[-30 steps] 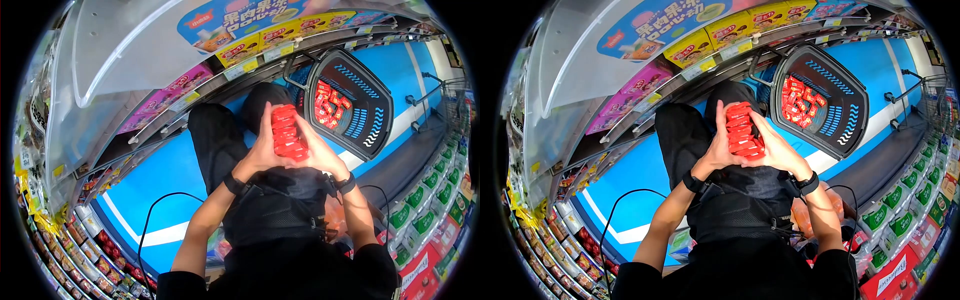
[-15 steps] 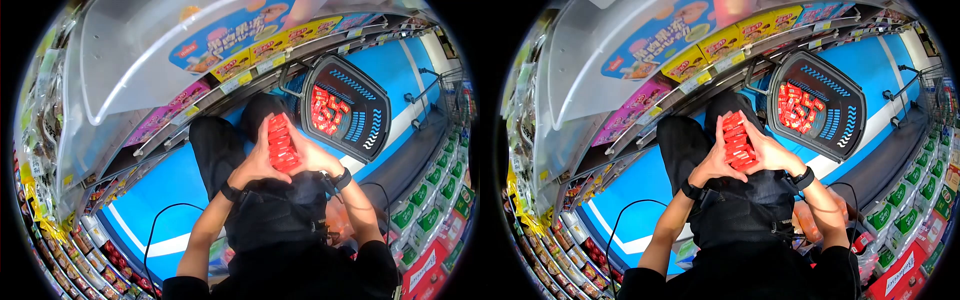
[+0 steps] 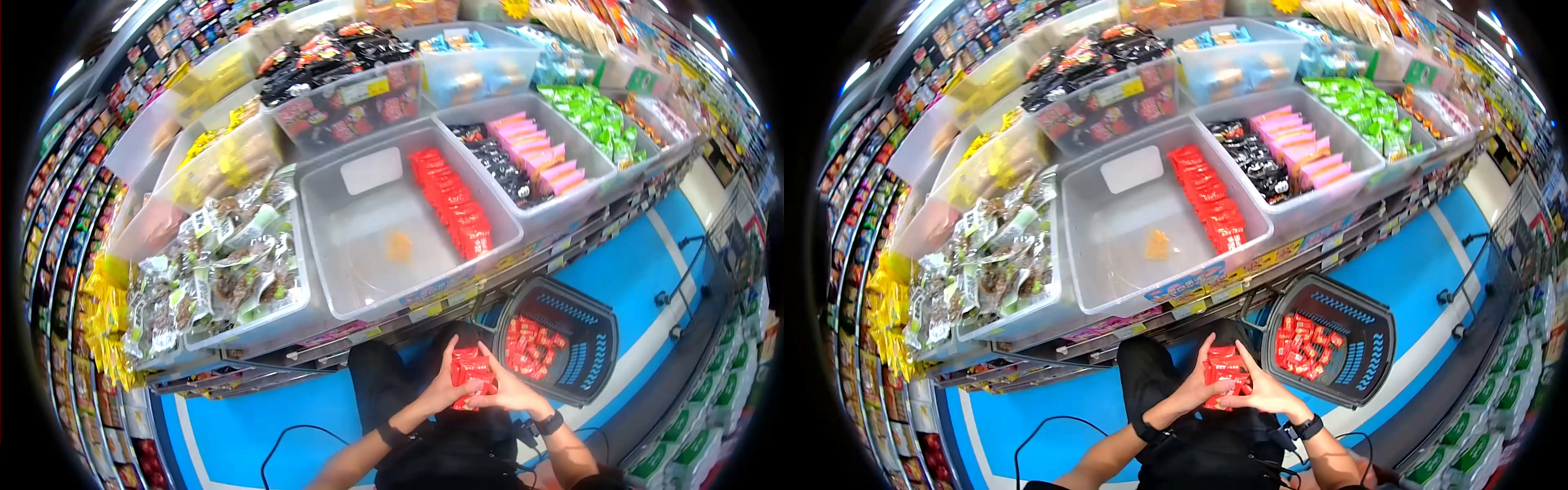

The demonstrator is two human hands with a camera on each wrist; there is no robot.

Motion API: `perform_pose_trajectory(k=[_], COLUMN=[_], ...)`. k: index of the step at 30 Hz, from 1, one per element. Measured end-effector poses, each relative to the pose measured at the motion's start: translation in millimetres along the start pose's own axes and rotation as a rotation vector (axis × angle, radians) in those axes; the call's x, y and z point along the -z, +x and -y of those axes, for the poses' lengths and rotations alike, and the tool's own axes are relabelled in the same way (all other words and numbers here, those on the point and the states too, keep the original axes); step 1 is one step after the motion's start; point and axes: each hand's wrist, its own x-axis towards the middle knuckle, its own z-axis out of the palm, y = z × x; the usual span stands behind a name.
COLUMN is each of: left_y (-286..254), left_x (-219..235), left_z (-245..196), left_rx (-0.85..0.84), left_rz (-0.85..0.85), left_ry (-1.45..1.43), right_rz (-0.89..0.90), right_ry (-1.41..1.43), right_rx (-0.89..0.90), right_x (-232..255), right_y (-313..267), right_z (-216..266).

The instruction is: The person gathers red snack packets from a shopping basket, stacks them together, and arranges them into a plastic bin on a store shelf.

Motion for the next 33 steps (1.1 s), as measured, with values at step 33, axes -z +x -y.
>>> perform_pose_trajectory(k=[33], left_y=[166.1], left_x=[141.6], left_z=[-319.3], left_rx=[-0.176], left_rz=[-0.075], left_ry=[0.981], right_rz=[0.173], right_ry=[-1.083], right_rx=[0.235], right_x=[116.2], right_y=[261.0], right_z=[299.6])
